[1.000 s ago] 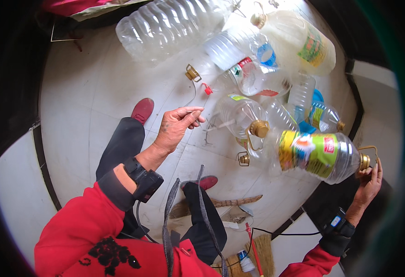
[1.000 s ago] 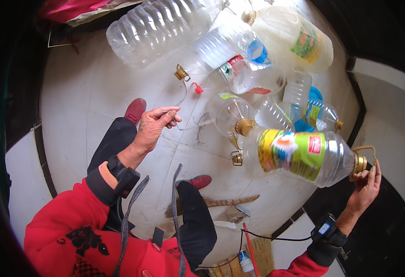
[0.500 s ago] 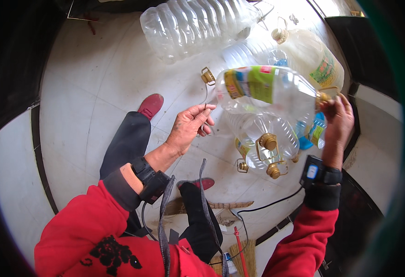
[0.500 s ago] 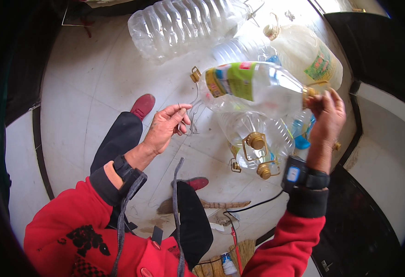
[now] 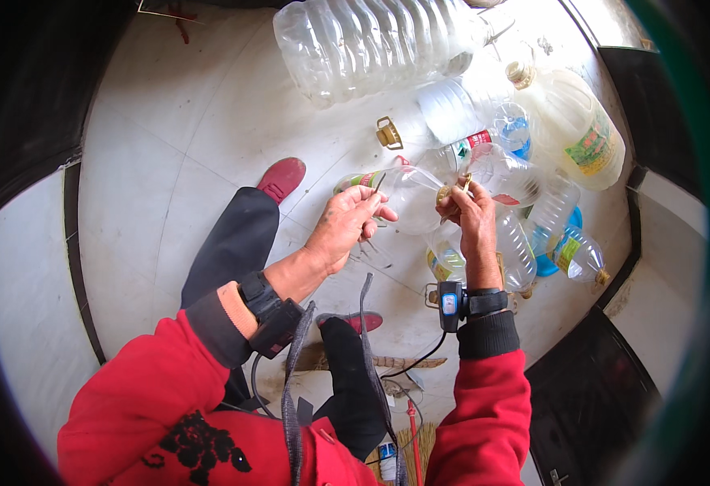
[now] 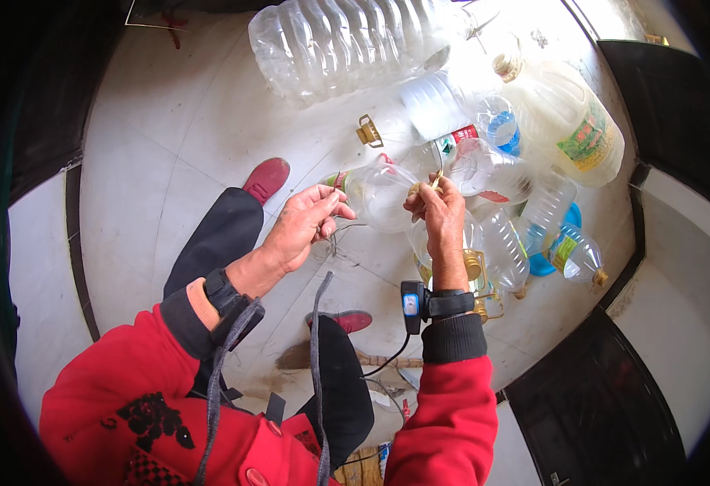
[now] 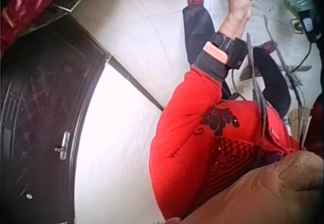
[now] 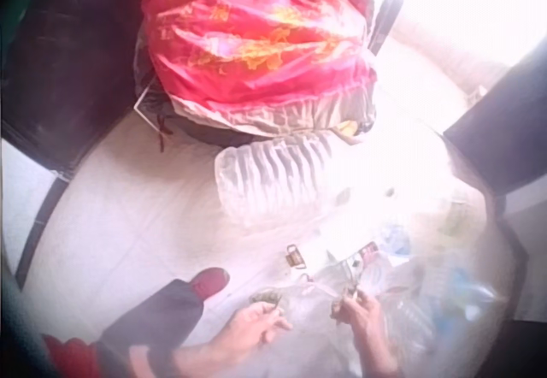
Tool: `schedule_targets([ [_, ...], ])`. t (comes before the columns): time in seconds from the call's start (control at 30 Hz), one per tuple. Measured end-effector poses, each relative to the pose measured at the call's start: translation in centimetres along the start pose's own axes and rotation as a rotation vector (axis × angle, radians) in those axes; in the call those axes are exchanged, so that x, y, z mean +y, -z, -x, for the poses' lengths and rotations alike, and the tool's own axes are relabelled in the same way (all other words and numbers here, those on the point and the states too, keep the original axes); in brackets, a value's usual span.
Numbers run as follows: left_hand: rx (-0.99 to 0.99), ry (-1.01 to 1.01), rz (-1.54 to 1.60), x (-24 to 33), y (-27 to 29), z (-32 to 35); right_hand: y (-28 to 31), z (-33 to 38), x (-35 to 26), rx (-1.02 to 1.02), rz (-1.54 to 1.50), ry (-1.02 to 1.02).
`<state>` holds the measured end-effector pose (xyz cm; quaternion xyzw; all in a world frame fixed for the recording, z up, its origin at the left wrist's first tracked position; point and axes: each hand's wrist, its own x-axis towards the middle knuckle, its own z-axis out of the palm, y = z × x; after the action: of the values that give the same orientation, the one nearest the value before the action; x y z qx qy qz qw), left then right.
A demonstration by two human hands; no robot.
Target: The person assembles multiple plastic bottle lanterns by threading a wire through the caps and handles of several bottles. They pick up bottles, pass the wire through the cap openings, and connect them into a chain. The assembled bottles are placed on the floor.
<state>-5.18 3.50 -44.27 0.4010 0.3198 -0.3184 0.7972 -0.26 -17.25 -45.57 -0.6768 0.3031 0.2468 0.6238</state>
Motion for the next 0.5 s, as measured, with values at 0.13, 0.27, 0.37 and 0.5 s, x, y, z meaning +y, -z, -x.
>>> schedule_targets([
  [0.13,-0.096,0.095,0.004,-0.3,0.0,-0.1,1.0,-1.1,-0.8,0.076,-0.191,-0.045],
  [0.27,-0.164,0.206,0.015,-0.9,-0.3,0.1,2.6,-1.0,-4.3,0.013,-0.214,0.118],
  [0.37,-0.178,0.215,0.019,-1.0,-0.4,-0.1,4.7,0.6,-8.2,0.039,-0.178,0.207],
  [0.5,-0.190,0.237,0.036,-1.0,-0.6,-0.4,7.4,3.6,-13.2,0.095,-0.171,0.398],
])
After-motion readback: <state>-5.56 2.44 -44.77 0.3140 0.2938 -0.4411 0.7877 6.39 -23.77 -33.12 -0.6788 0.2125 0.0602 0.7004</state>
